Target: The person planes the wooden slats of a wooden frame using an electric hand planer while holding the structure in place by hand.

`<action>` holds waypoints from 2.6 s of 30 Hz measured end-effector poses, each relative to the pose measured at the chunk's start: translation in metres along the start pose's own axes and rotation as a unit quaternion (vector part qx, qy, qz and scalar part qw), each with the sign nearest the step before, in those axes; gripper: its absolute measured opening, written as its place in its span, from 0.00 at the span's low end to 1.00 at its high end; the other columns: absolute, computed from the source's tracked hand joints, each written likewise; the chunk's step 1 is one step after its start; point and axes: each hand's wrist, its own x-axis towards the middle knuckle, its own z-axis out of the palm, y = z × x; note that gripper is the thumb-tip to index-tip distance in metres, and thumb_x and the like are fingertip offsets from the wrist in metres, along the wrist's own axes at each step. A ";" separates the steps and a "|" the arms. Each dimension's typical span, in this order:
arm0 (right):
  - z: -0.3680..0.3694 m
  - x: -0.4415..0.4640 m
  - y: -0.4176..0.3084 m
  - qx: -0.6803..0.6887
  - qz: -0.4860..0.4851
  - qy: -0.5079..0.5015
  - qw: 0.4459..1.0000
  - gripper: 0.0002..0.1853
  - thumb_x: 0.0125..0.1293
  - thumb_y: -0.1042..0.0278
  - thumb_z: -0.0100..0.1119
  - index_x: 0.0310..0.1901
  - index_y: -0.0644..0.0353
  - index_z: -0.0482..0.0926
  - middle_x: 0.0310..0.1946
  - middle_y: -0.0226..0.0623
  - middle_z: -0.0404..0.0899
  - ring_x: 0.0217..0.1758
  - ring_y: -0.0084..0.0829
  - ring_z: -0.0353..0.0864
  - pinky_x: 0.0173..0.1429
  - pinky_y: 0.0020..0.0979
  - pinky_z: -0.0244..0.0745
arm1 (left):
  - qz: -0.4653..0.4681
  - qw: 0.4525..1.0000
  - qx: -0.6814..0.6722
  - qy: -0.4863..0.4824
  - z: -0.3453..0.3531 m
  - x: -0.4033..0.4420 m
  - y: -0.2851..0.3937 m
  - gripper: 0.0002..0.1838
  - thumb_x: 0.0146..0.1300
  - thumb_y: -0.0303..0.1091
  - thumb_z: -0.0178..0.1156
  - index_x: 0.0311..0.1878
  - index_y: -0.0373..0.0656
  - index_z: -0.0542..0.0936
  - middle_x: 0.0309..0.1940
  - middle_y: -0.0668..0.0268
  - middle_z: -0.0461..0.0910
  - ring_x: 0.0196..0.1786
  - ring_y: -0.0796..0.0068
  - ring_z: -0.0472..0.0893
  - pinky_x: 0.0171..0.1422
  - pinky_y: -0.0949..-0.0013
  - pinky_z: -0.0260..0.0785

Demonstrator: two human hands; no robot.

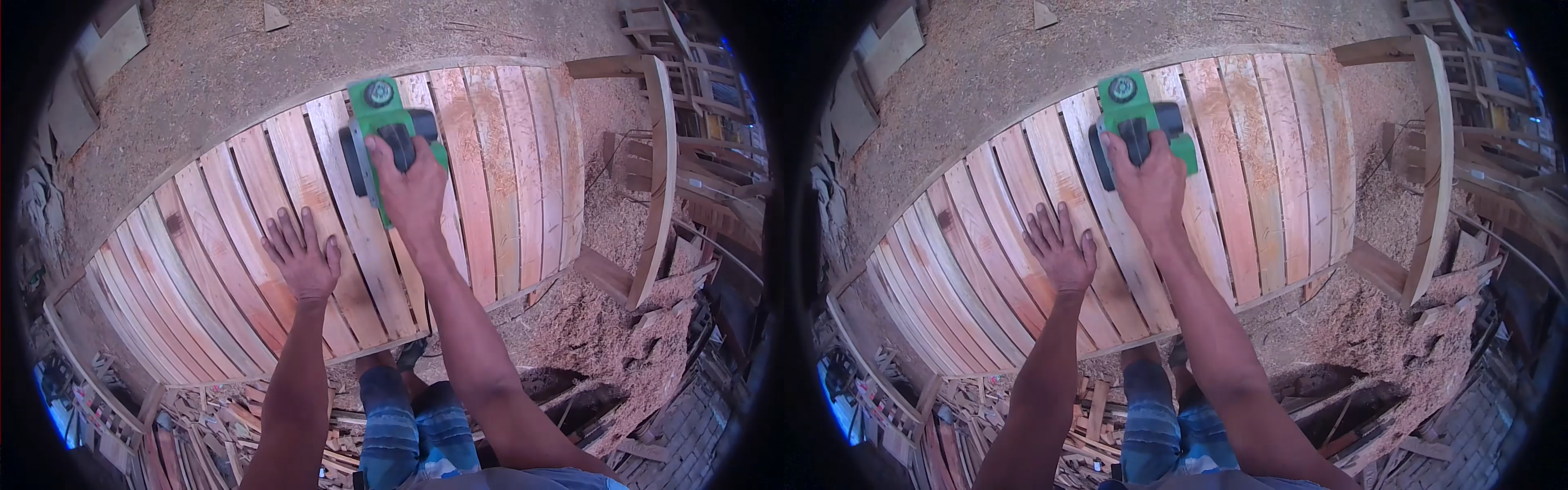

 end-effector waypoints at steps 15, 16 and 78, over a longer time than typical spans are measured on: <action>-0.041 -0.069 0.038 0.053 0.020 -0.042 0.998 0.37 0.74 0.39 0.72 0.61 0.73 0.84 0.47 0.58 0.91 0.55 0.50 0.91 0.63 0.45 0.82 | 0.001 0.999 0.006 0.039 0.003 -0.007 0.000 0.40 0.81 0.58 0.53 0.91 0.55 0.62 0.92 0.50 0.52 0.93 0.38 0.48 0.93 0.30 0.36; -0.056 -0.105 0.054 0.098 0.037 -0.044 0.993 0.30 0.75 0.47 0.75 0.61 0.71 0.85 0.47 0.54 0.91 0.54 0.41 0.92 0.60 0.41 0.83 | 0.002 0.999 0.002 0.043 0.003 -0.007 0.000 0.41 0.81 0.59 0.53 0.91 0.55 0.62 0.93 0.50 0.51 0.93 0.37 0.48 0.93 0.29 0.36; -0.114 -0.132 0.114 0.021 0.076 -0.006 0.997 0.26 0.71 0.49 0.80 0.45 0.69 0.82 0.28 0.50 0.86 0.31 0.44 0.89 0.38 0.44 0.82 | 0.008 0.999 0.013 0.043 0.005 -0.007 0.005 0.40 0.82 0.59 0.51 0.90 0.53 0.64 0.91 0.48 0.54 0.92 0.35 0.51 0.93 0.31 0.36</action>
